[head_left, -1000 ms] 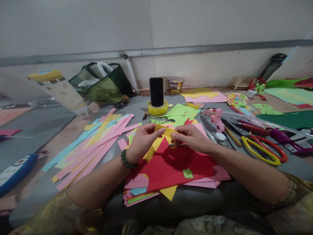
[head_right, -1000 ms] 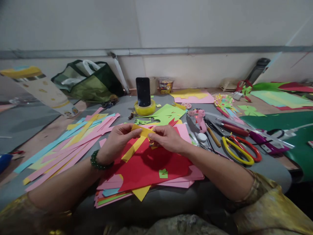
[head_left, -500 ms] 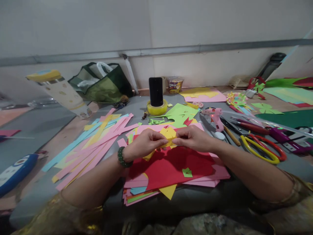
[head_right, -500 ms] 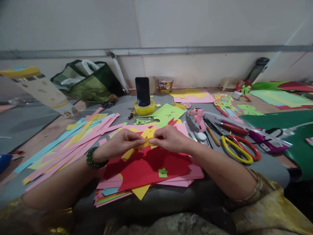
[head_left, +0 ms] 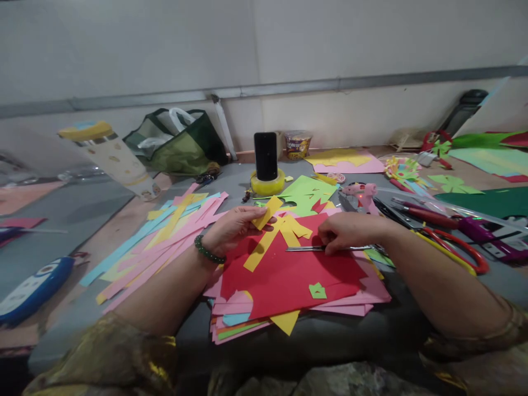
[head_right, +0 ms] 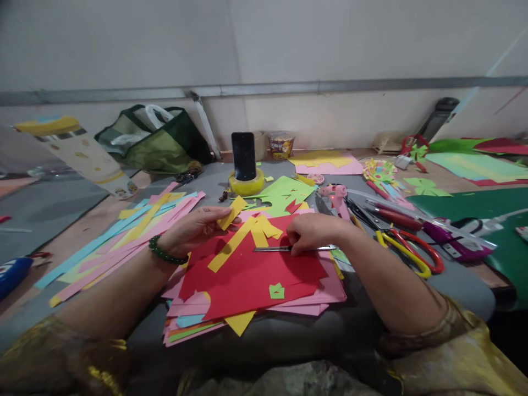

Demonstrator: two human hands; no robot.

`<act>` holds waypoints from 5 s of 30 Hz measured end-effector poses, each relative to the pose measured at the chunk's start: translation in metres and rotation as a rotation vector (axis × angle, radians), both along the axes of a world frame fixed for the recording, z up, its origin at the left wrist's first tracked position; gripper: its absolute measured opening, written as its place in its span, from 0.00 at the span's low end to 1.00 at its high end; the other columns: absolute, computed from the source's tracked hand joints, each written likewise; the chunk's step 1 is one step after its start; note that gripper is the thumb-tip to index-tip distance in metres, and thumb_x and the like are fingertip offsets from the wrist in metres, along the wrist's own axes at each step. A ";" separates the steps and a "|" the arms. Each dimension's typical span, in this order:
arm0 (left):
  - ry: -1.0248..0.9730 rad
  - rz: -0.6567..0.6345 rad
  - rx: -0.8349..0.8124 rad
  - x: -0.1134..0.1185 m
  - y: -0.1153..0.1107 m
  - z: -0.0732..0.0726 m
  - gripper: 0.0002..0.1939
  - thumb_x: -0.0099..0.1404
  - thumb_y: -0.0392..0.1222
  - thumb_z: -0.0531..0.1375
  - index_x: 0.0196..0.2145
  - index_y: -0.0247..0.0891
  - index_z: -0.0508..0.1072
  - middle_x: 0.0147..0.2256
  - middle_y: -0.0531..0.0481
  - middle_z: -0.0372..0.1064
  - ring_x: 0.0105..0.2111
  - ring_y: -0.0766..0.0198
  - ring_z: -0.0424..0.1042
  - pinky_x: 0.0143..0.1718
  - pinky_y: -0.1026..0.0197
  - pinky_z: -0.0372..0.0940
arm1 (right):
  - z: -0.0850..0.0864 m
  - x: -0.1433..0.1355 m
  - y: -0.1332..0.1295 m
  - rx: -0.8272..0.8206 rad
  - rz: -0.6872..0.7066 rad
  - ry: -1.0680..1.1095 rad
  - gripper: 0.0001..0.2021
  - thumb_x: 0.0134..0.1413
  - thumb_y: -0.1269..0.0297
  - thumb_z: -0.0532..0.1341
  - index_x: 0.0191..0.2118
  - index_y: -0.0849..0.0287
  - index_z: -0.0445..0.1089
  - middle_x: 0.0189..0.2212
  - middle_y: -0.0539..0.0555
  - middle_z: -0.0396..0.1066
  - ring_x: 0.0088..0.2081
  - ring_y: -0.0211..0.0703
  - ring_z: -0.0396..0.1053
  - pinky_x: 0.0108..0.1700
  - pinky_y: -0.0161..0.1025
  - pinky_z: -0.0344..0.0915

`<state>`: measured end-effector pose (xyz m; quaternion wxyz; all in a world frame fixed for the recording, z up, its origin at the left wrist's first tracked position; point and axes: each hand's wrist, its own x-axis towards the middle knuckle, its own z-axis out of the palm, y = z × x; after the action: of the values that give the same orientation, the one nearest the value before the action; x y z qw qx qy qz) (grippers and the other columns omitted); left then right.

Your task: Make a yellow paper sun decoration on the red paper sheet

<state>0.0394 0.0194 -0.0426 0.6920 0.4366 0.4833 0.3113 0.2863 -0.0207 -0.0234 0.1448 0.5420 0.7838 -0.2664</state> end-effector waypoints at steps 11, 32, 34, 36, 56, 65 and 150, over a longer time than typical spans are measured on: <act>-0.068 0.173 -0.094 0.005 -0.001 0.008 0.13 0.68 0.31 0.56 0.27 0.31 0.76 0.24 0.45 0.77 0.21 0.69 0.74 0.22 0.72 0.68 | 0.004 0.012 -0.003 0.136 0.038 0.615 0.17 0.59 0.50 0.58 0.31 0.60 0.66 0.25 0.52 0.71 0.26 0.38 0.68 0.27 0.34 0.61; -0.077 0.189 -0.067 0.006 -0.004 0.011 0.12 0.68 0.31 0.57 0.28 0.32 0.76 0.24 0.47 0.76 0.19 0.70 0.72 0.22 0.73 0.68 | -0.001 0.005 -0.008 0.140 -0.035 0.827 0.19 0.66 0.52 0.52 0.32 0.62 0.69 0.15 0.44 0.62 0.14 0.28 0.58 0.17 0.29 0.55; -0.067 0.186 -0.061 0.007 -0.004 0.011 0.11 0.67 0.31 0.58 0.28 0.32 0.76 0.24 0.47 0.76 0.20 0.69 0.73 0.24 0.72 0.69 | -0.001 0.005 -0.008 0.141 -0.038 0.838 0.19 0.66 0.52 0.52 0.32 0.62 0.69 0.16 0.44 0.62 0.14 0.28 0.57 0.17 0.29 0.55; -0.061 0.180 -0.061 0.007 -0.004 0.011 0.10 0.67 0.31 0.58 0.28 0.32 0.76 0.24 0.47 0.76 0.21 0.69 0.74 0.25 0.71 0.70 | -0.003 0.005 -0.007 0.138 -0.052 0.833 0.19 0.65 0.52 0.52 0.34 0.62 0.70 0.16 0.44 0.62 0.14 0.28 0.57 0.17 0.29 0.55; -0.059 -0.068 0.039 0.010 -0.013 -0.004 0.10 0.63 0.36 0.65 0.23 0.33 0.77 0.28 0.45 0.78 0.25 0.69 0.75 0.27 0.71 0.67 | -0.022 -0.021 -0.005 0.211 -0.171 0.873 0.18 0.64 0.51 0.49 0.32 0.59 0.64 0.15 0.42 0.58 0.14 0.31 0.55 0.18 0.31 0.52; -0.042 0.003 0.046 0.007 -0.008 -0.001 0.10 0.61 0.34 0.65 0.22 0.34 0.76 0.24 0.47 0.76 0.26 0.68 0.75 0.30 0.70 0.69 | -0.010 -0.005 -0.005 0.270 -0.177 0.906 0.20 0.64 0.48 0.51 0.33 0.61 0.67 0.16 0.43 0.57 0.14 0.30 0.52 0.18 0.32 0.50; 0.113 -0.168 0.574 0.013 -0.026 -0.016 0.13 0.56 0.50 0.65 0.29 0.35 0.79 0.29 0.47 0.77 0.29 0.61 0.76 0.32 0.63 0.71 | -0.036 -0.046 -0.007 0.143 -0.529 1.188 0.17 0.36 0.55 0.70 0.19 0.59 0.64 0.17 0.44 0.62 0.22 0.32 0.58 0.24 0.33 0.53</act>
<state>0.0526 -0.0066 -0.0591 0.5354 0.6695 0.3756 0.3521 0.2398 -0.0278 -0.0595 -0.4197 0.4854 0.5863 -0.4944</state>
